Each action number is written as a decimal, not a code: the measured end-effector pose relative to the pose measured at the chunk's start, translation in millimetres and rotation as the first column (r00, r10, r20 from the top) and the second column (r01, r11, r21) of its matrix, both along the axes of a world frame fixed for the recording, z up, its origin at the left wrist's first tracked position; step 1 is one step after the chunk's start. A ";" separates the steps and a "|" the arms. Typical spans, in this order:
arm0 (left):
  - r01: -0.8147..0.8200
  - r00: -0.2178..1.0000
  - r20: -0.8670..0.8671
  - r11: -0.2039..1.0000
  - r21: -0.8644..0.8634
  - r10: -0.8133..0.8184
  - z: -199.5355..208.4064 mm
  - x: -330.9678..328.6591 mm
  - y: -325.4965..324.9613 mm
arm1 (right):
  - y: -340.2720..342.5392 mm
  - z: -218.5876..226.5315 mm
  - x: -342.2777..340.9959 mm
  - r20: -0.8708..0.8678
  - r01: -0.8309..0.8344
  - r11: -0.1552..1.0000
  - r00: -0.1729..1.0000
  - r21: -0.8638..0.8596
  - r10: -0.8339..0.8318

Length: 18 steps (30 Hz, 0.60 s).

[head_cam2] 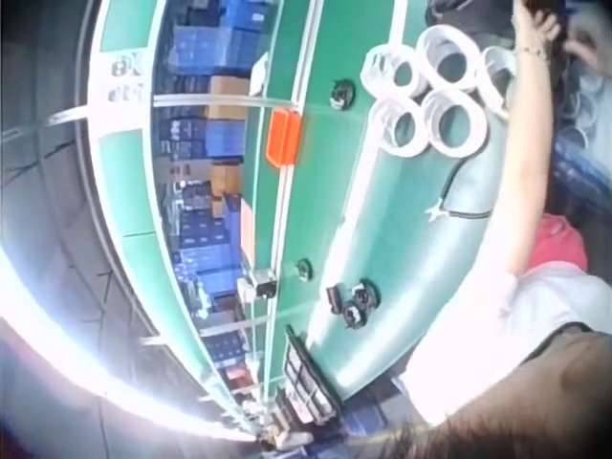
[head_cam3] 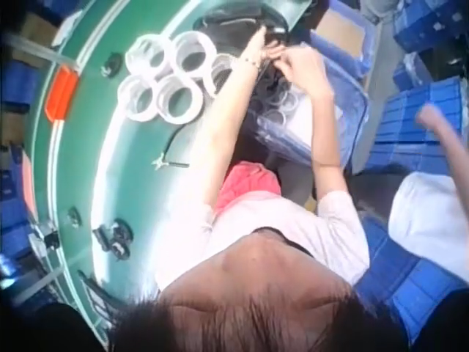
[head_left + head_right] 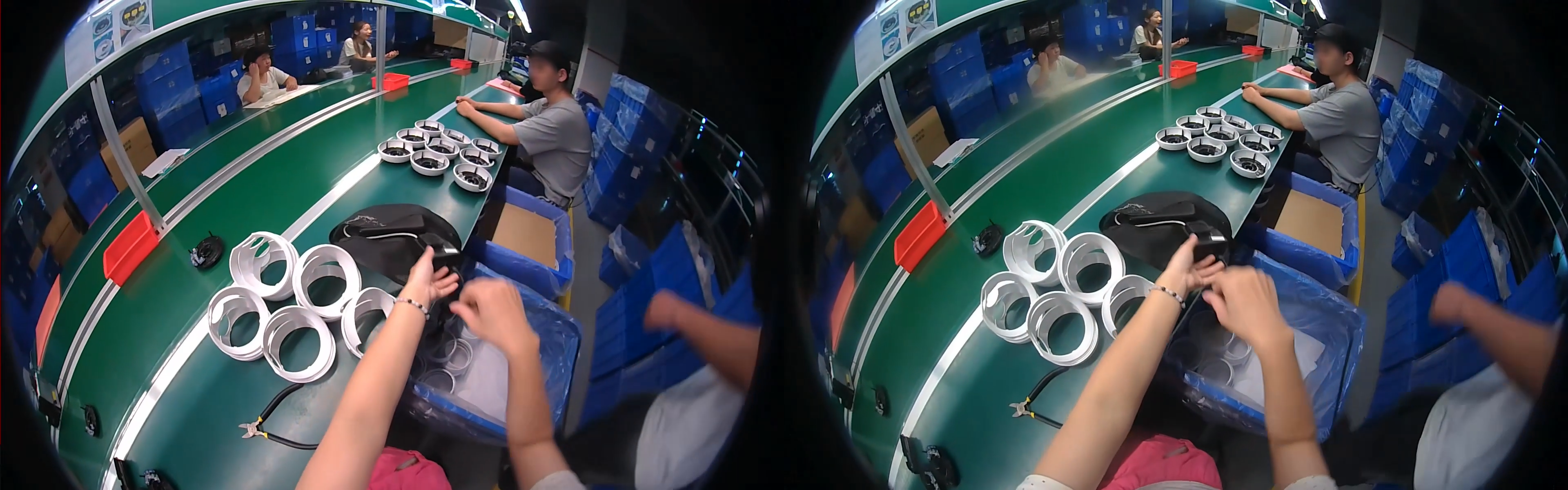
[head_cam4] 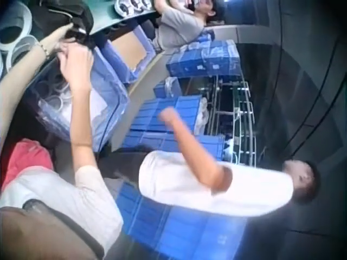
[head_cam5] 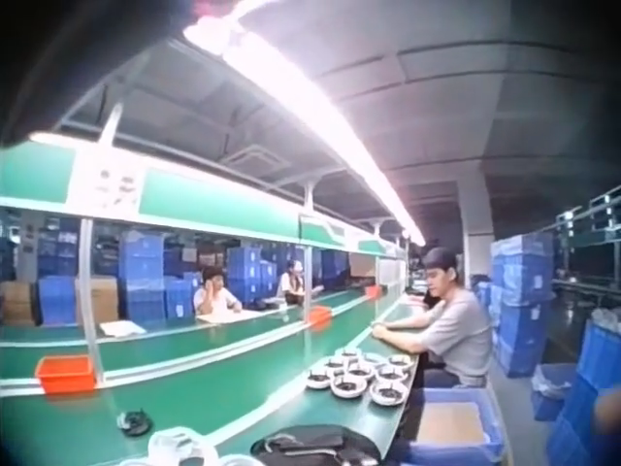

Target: Assembling electronic components of a light fixture on a factory assembly line.

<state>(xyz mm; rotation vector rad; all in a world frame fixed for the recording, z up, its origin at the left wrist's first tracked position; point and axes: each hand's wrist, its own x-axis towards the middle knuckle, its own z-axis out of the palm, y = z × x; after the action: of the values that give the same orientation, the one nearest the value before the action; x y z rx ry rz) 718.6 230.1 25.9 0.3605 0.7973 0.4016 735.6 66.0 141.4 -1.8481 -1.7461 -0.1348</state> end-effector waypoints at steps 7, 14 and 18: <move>-0.030 0.998 -0.055 0.977 0.212 0.042 -7.6 15.3 -10.5 | -37.5 -102.9 5.8 -0.502 0.231 0.968 0.829 -0.099 -0.249; -0.023 0.999 -0.013 0.812 0.583 0.038 73.8 -32.4 -40.1 | 13.7 -124.9 9.4 -0.305 0.358 0.933 0.885 -0.036 -0.351; -0.081 0.976 0.131 0.272 0.959 -0.173 170.2 -162.2 -81.8 | 38.8 -63.7 5.1 -0.260 0.273 0.956 0.936 0.109 -0.237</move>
<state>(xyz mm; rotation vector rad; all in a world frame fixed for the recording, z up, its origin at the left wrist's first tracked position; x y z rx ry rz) 556.4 148.3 196.1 1.5083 0.2013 0.8567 740.6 104.8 77.7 -1.8899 -1.2913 -0.1246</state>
